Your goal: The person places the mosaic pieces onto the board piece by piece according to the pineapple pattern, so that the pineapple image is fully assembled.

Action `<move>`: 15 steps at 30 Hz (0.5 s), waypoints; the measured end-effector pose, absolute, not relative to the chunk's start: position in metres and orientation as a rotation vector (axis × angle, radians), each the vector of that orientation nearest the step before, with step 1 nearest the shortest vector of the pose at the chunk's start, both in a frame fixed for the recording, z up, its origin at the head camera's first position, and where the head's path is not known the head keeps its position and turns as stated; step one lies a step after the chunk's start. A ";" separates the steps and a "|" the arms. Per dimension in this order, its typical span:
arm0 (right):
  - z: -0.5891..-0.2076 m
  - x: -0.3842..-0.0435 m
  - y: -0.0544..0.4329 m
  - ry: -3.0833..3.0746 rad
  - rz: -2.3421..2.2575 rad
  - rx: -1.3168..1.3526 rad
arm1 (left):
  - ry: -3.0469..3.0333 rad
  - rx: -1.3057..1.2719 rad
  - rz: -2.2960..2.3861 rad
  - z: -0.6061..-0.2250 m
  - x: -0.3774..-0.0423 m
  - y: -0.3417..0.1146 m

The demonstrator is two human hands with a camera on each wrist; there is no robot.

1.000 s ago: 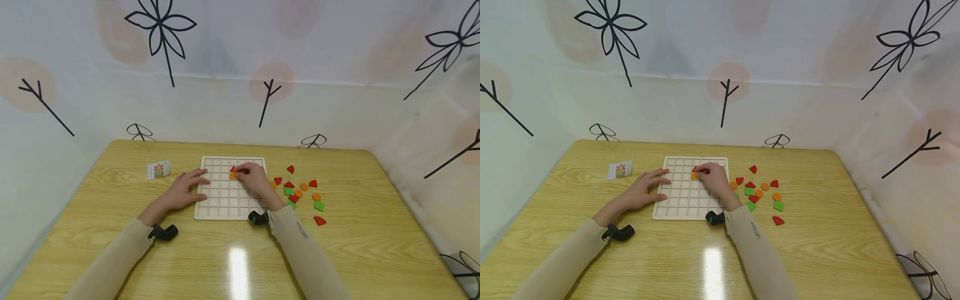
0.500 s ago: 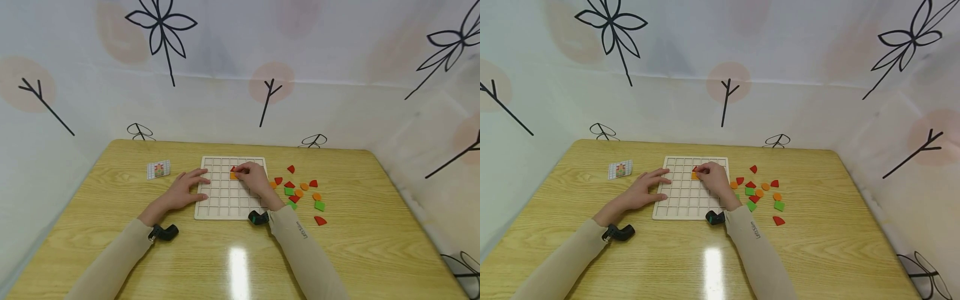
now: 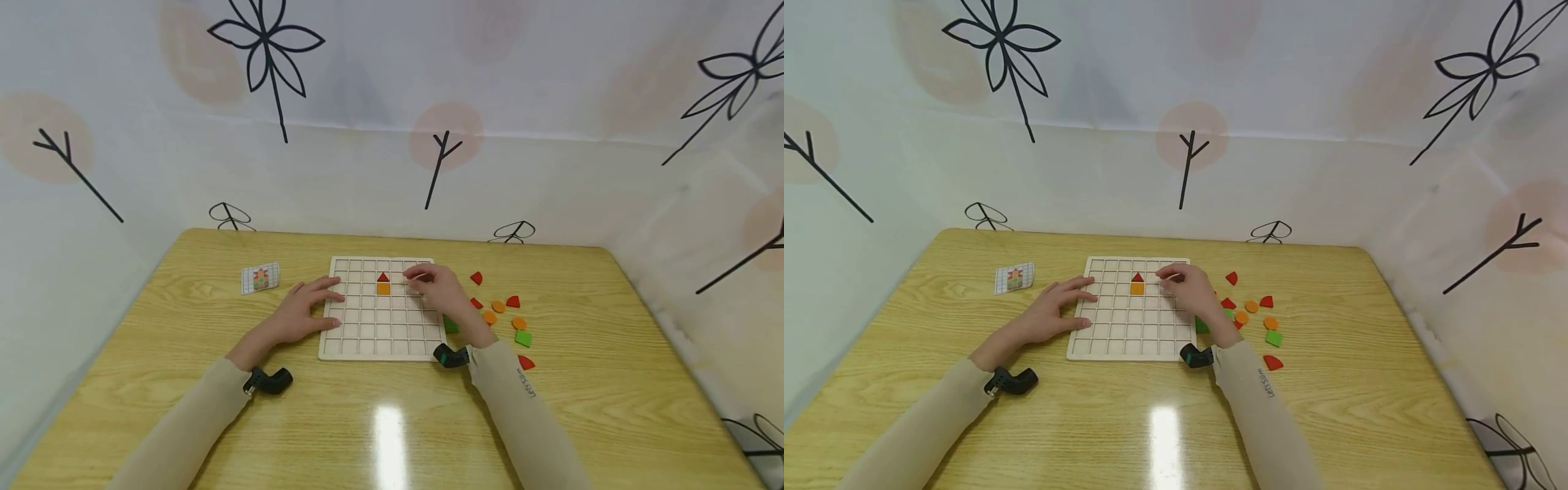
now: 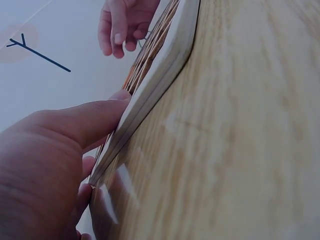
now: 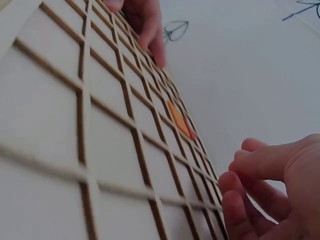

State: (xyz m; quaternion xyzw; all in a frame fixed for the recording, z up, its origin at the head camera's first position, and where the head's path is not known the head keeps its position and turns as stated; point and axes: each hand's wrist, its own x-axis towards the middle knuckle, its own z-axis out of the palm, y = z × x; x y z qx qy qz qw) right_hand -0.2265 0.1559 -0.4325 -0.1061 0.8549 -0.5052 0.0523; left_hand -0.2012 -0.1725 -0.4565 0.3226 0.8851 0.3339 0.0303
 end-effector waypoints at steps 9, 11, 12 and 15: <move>-0.428 -0.231 0.213 2.802 -1.442 -0.279 | 2.725 0.987 1.031 -0.457 -0.201 -0.173; -0.429 -0.231 0.226 2.851 -1.429 -0.223 | 2.723 0.989 1.034 -0.457 -0.201 -0.173; -0.429 -0.231 0.232 2.876 -1.416 -0.190 | 2.722 0.991 1.036 -0.457 -0.201 -0.173; -0.432 -0.231 0.249 2.929 -1.360 -0.085 | 2.721 0.993 1.036 -0.458 -0.201 -0.172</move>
